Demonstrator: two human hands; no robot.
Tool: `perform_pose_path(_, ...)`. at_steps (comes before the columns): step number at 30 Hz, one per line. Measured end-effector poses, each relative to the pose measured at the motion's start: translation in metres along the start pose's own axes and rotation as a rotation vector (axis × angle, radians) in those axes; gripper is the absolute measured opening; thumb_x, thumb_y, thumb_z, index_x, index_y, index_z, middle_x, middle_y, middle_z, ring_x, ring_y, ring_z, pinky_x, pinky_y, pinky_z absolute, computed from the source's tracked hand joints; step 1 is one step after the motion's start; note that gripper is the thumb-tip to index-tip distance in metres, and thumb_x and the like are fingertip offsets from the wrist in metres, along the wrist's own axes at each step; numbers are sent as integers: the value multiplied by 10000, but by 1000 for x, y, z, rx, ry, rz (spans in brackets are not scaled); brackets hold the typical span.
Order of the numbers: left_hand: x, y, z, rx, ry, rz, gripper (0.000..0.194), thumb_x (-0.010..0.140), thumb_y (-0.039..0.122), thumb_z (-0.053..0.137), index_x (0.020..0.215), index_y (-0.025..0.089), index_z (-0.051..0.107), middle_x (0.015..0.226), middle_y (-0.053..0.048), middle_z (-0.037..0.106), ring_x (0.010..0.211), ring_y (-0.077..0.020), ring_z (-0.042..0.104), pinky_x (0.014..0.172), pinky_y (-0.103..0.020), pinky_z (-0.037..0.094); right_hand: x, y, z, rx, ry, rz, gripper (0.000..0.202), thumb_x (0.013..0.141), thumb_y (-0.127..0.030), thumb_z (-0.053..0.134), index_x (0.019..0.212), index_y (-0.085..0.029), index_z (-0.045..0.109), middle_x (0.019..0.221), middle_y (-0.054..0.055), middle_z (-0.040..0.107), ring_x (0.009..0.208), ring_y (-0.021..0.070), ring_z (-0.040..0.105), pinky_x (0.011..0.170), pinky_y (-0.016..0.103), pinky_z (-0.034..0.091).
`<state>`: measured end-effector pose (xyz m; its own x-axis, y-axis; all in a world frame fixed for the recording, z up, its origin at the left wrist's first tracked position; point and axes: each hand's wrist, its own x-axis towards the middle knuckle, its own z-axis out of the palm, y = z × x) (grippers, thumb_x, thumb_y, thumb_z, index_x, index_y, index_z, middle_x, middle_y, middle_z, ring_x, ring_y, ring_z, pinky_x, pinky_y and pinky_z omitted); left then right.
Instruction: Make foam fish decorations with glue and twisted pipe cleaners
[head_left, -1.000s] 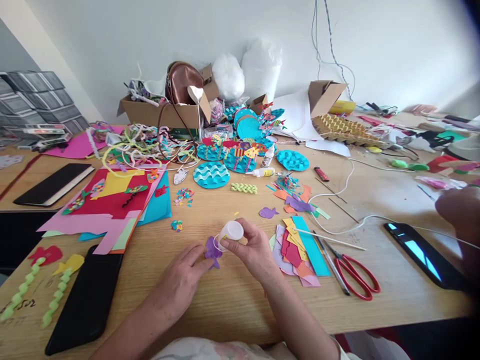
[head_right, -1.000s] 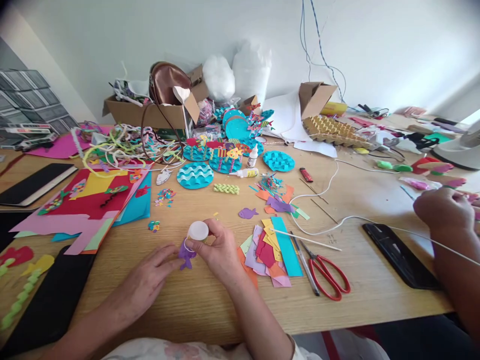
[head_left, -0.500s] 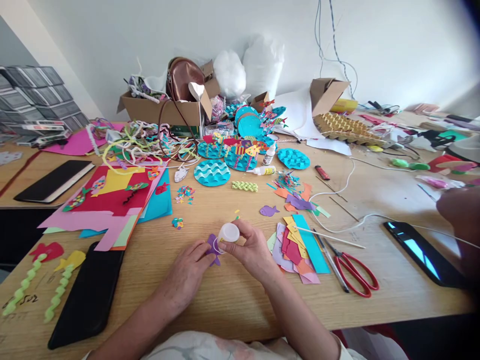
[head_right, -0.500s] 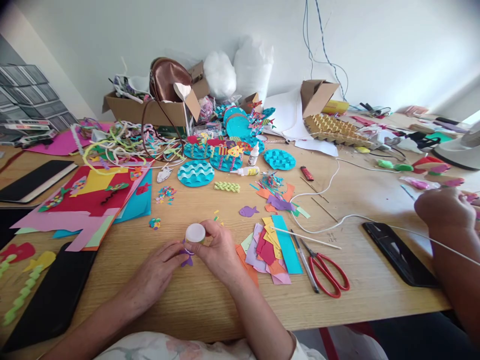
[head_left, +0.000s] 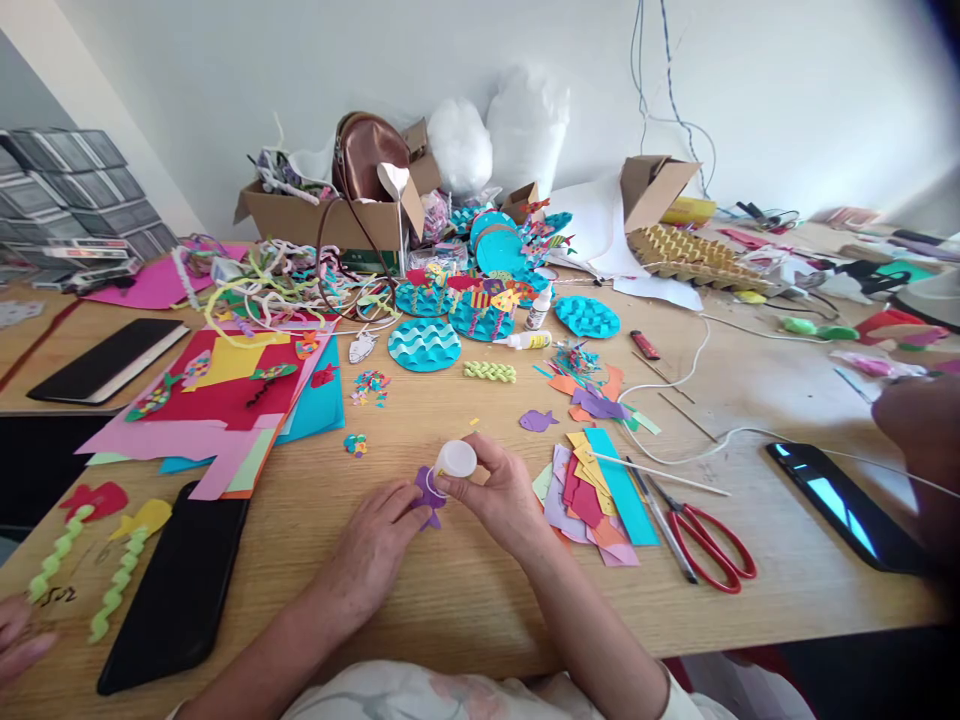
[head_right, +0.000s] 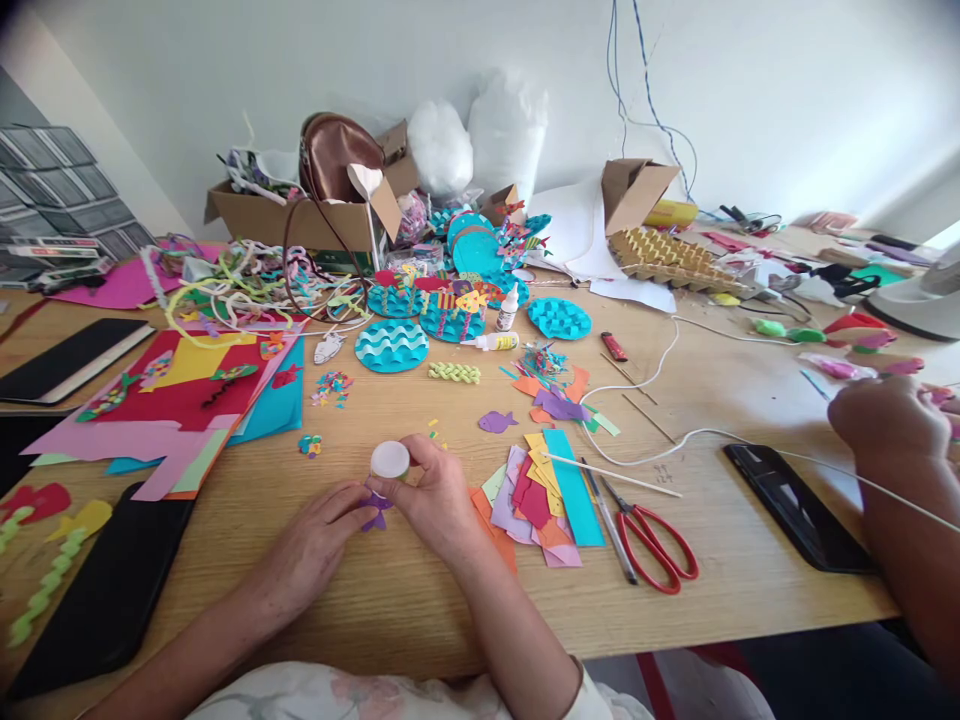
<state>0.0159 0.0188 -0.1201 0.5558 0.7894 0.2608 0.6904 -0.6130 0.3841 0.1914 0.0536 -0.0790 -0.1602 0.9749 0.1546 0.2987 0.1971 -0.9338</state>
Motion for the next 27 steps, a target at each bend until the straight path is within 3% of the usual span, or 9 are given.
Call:
perform_pose_path(13,-3,-2,3,49,51,7,329,852,46,385,992,196,643,1061,-54,642,1027,-195,561,892,-383,490,5,0,4,-19,-18,-33,218,698,-386,675,665,-211,548,654,-30,564,662,141,510,616,241,383)
perform_pose_path(19,-3,-1,4,41,19,-6,254,850,76,443,974,160,648,1058,-77,646,1024,-211,567,892,-383,488,5,0,4,-21,4,-34,206,705,-374,671,676,-208,553,651,-33,563,654,135,510,617,239,382)
perform_pose_path(27,-3,0,2,-16,2,-50,307,842,56,426,1005,202,641,1093,-52,636,1054,-200,550,921,-398,465,4,1,4,-15,-20,-16,207,697,-377,681,674,-211,559,649,-36,561,654,135,513,610,234,388)
